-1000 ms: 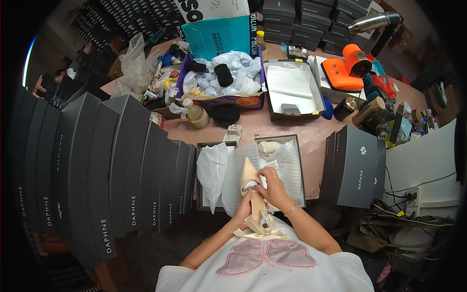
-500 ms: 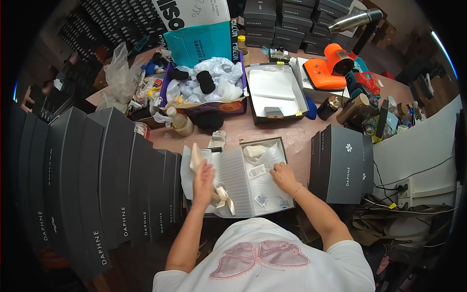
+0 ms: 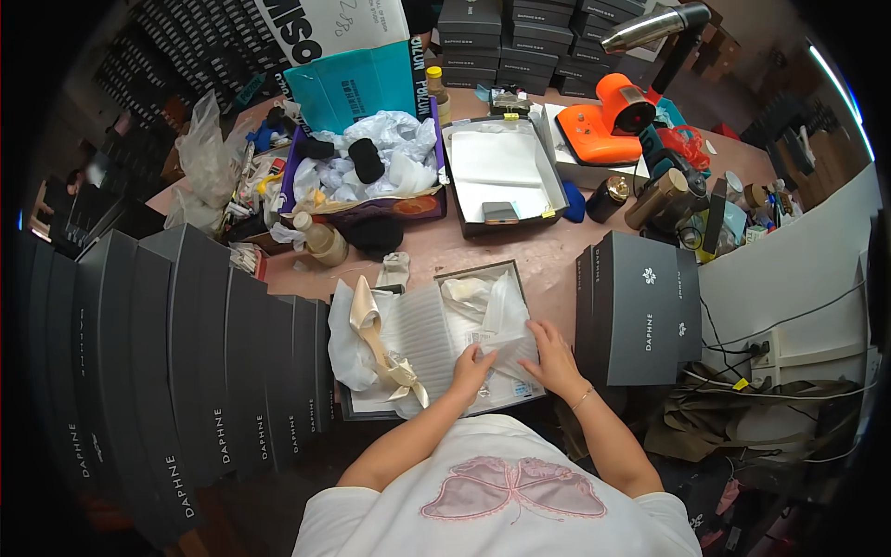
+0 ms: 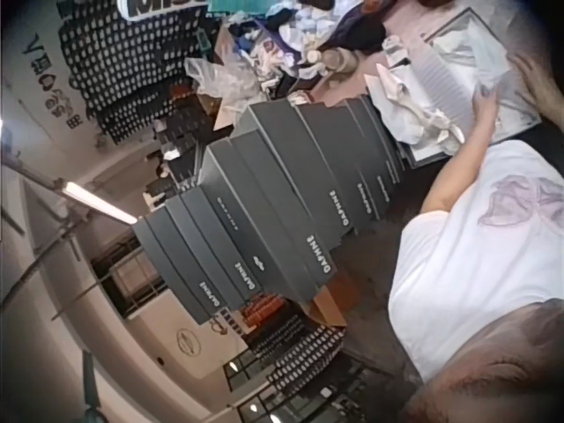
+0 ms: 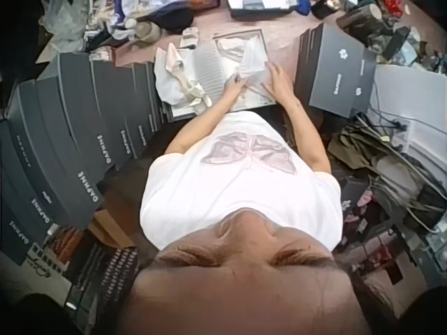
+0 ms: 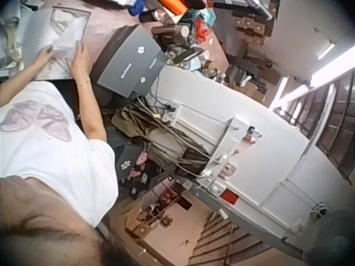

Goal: Inspecting and packing high-heeled shoes into branded boxes with protective tissue paper.

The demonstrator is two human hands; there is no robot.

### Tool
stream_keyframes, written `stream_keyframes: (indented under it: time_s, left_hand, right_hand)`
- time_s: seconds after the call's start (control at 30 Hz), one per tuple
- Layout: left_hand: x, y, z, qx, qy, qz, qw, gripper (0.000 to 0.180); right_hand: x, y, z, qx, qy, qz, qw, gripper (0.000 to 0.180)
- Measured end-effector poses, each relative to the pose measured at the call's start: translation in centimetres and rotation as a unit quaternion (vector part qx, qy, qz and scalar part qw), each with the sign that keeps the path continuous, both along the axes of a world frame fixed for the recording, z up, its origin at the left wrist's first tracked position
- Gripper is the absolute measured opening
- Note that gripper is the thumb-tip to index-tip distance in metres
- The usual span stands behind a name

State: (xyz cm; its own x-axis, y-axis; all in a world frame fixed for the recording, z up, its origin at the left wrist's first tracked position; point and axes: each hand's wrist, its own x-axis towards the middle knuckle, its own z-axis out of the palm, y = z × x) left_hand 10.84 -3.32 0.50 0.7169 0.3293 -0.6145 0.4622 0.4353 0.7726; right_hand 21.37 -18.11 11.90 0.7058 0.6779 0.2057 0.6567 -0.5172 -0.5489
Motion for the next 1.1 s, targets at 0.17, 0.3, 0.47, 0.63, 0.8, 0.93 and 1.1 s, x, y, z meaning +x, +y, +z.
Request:
stream_keyframes:
  time_s: [0.17,0.3,0.47,0.63,0.8,0.93,1.1]
  left_hand:
    - [0.3,-0.5,5.2,0.169,-0.118,-0.083,0.975,0.036]
    - [2.8,-4.1,9.6,0.387,-0.376,-0.139,0.831,0.034]
    - [1.5,-6.6,9.8,0.154,-0.399,-0.483,0.764,0.043]
    - [-3.6,-1.5,10.1,0.159,-0.184,-0.328,0.913,0.033]
    - [-6.3,5.6,7.8,0.082,-0.093,0.046,0.991,0.039]
    - [-2.1,5.2,10.8,-0.142,-0.109,0.094,0.979,0.054]
    - [1.4,3.2,9.3,-0.354,-0.178,0.136,0.908,0.045]
  right_hand:
    - [1.2,-1.6,-2.8,0.094,0.081,-0.146,0.981,0.022]
    - [1.5,1.0,6.2,0.24,0.204,-0.095,0.944,0.022]
    - [0.9,8.5,2.1,0.026,0.143,0.13,0.981,0.044]
    - [5.7,9.5,-9.1,-0.251,0.079,0.058,0.963,0.069]
    - [6.5,8.6,-2.1,-0.055,0.113,0.073,0.989,0.034]
    - [6.7,7.9,3.4,0.05,0.259,-0.007,0.965,0.025]
    - [2.4,8.3,5.9,0.194,0.172,-0.036,0.965,0.02]
